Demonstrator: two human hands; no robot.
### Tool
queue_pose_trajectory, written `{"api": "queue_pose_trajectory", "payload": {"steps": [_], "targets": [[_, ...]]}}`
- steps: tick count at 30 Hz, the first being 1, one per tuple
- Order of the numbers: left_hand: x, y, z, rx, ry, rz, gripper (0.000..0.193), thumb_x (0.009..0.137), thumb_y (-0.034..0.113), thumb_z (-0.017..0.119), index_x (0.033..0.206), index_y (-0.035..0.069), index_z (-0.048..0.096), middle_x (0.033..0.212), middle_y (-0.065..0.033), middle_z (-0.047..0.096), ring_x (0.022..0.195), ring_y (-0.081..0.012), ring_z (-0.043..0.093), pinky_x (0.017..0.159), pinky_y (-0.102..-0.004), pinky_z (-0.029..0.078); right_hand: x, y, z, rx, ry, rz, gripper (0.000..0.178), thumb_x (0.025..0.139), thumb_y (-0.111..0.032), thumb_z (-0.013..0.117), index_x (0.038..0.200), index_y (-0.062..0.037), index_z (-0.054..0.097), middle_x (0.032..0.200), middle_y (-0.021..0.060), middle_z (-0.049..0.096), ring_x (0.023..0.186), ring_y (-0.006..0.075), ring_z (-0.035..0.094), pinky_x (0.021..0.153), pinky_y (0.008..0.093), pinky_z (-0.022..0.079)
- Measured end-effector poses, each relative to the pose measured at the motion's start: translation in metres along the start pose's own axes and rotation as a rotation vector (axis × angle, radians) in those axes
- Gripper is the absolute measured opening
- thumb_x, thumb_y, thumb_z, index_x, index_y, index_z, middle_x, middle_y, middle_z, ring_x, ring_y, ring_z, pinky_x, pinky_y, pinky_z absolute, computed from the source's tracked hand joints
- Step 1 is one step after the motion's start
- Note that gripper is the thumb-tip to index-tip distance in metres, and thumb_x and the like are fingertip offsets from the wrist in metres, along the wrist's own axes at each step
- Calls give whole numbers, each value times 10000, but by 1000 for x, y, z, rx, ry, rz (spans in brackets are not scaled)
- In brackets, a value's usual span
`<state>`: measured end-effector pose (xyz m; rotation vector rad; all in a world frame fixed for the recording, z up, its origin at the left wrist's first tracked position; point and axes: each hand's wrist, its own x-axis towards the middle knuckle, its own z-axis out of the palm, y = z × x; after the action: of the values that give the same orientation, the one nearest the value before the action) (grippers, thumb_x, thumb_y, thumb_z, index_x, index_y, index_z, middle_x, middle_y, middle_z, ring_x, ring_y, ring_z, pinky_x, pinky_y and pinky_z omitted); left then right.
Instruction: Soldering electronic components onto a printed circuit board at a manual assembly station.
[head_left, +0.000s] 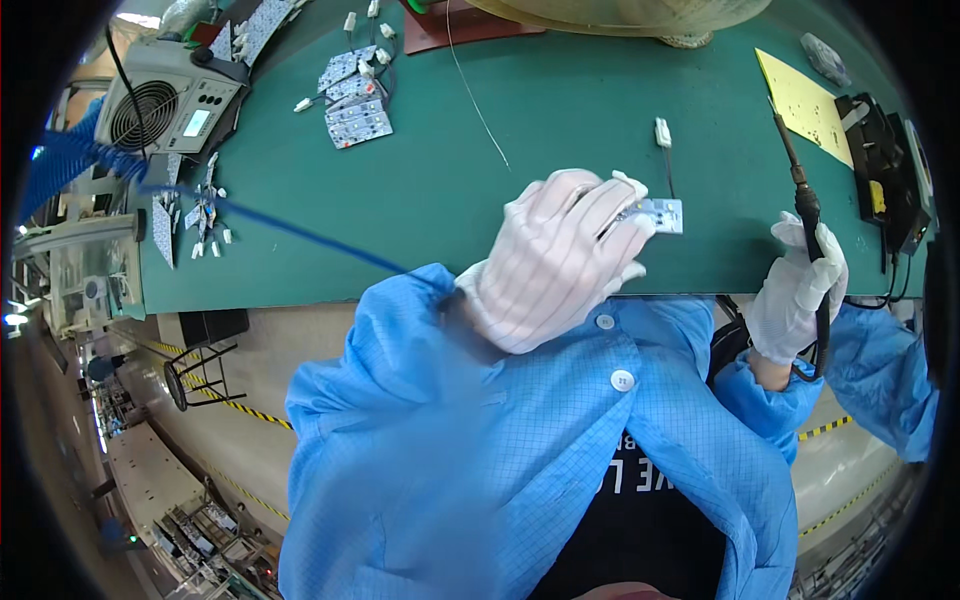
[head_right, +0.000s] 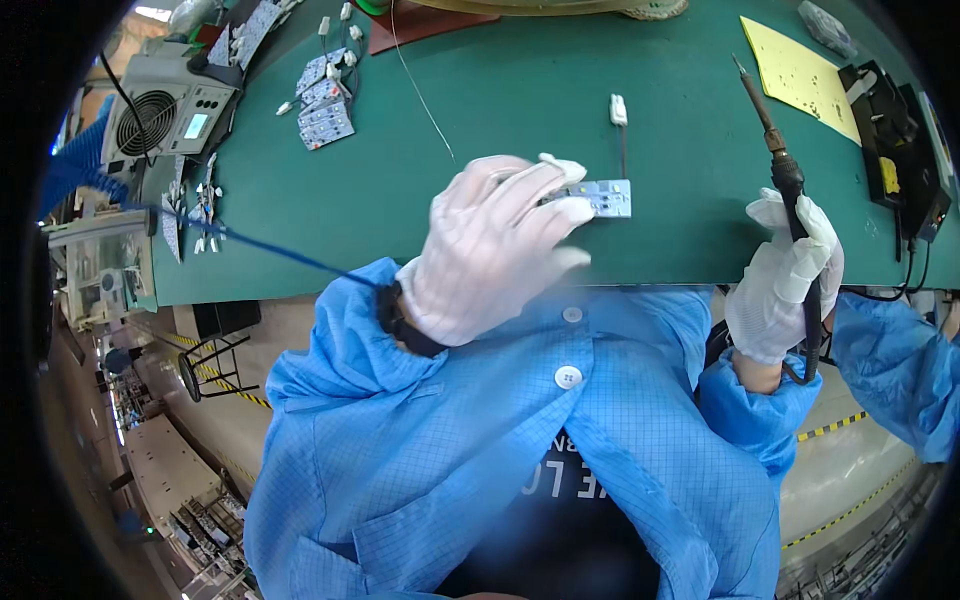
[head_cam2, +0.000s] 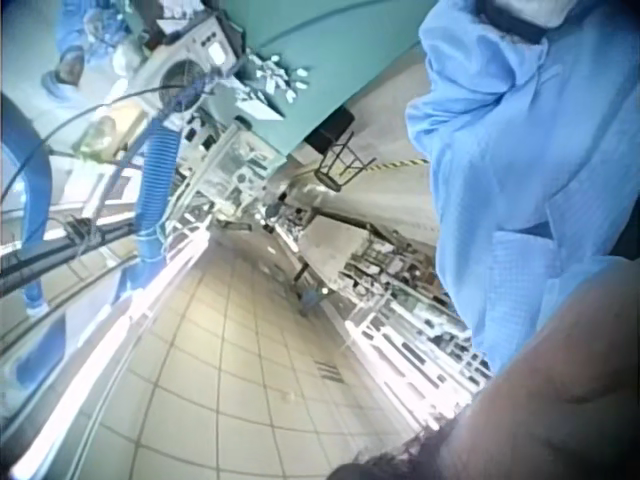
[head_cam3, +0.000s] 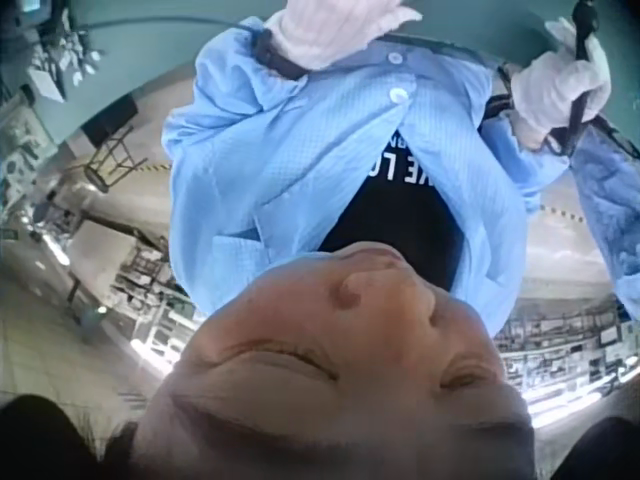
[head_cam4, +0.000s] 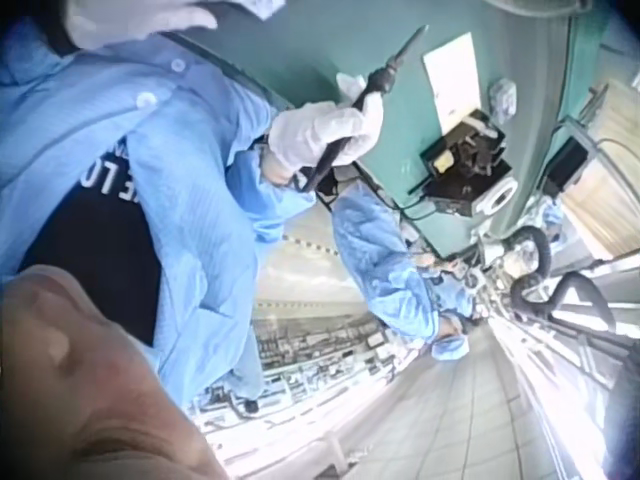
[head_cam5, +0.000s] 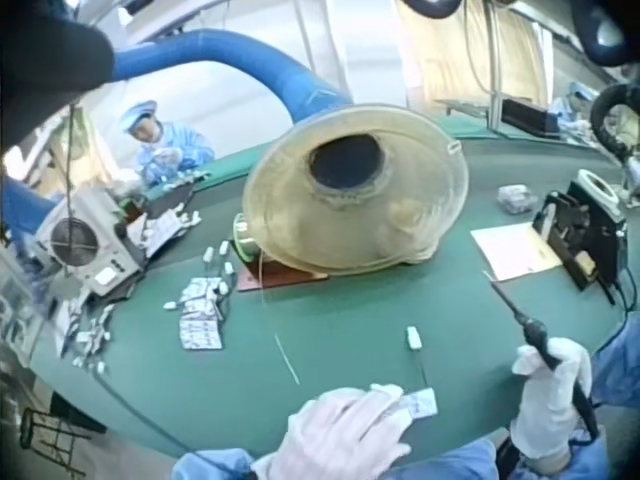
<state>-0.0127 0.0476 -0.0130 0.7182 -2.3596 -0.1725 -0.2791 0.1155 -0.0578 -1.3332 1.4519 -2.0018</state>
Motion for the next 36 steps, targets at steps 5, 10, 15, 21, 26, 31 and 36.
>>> {"api": "queue_pose_trajectory", "payload": {"steps": [5, 10, 15, 21, 26, 31, 36], "targets": [[-2, -7, -49, 81, 183, 140, 389, 687, 196, 844, 1024, 92, 678, 1086, -88, 699, 922, -273, 628, 839, -378, 512, 2, 0, 1, 14, -20, -6, 433, 1037, -410, 495, 1206, -24, 595, 1008, 180, 685, 961, 292, 658, 951, 432, 475], [-4, -23, -49, 192, -46, -89, 430, 711, 201, 834, 1094, 100, 668, 1078, -91, 696, 996, -309, 637, 930, -402, 467, 2, -11, 13, 191, -227, -55, 333, 1023, -319, 552, 1223, -54, 586, 1042, 178, 689, 985, 312, 661, 932, 439, 492], [-6, -37, -32, 215, 36, -73, 243, 715, 199, 816, 921, 111, 723, 880, -46, 696, 940, -305, 655, 991, -413, 429, 0, -29, 29, -114, -500, -297, 404, 817, 59, 728, 1172, -68, 583, 1095, 173, 692, 1024, 295, 661, 897, 382, 523], [-13, -45, -41, 48, 54, -76, 177, 733, 180, 781, 874, 81, 739, 891, -66, 711, 971, -277, 671, 900, -401, 544, -1, -35, 52, -251, -572, -245, 382, 761, 19, 781, 1100, -68, 628, 1097, 185, 695, 1026, 337, 678, 980, 464, 498], [-16, -43, -43, -162, 9, -107, 173, 769, 184, 754, 896, 68, 738, 979, -84, 725, 999, -282, 683, 847, -359, 561, 5, -35, 62, -458, -709, -399, 397, 758, 8, 740, 1138, -91, 675, 1121, 132, 691, 1080, 318, 656, 1094, 537, 418], [-15, -39, -40, -175, -80, -108, 139, 819, 176, 726, 902, 63, 729, 987, -72, 728, 975, -264, 689, 843, -363, 553, 18, -32, 69, -584, -783, -463, 408, 777, 9, 701, 1163, -119, 683, 1149, 103, 682, 1121, 295, 639, 1125, 543, 389], [-6, -32, -35, -157, 79, -263, 54, 832, 54, 686, 871, 87, 702, 978, -85, 695, 965, -260, 674, 810, -352, 553, 22, -28, 64, -329, -529, -331, 353, 826, 19, 731, 1148, -109, 660, 1058, 83, 723, 1042, 237, 677, 1089, 469, 402]]}}
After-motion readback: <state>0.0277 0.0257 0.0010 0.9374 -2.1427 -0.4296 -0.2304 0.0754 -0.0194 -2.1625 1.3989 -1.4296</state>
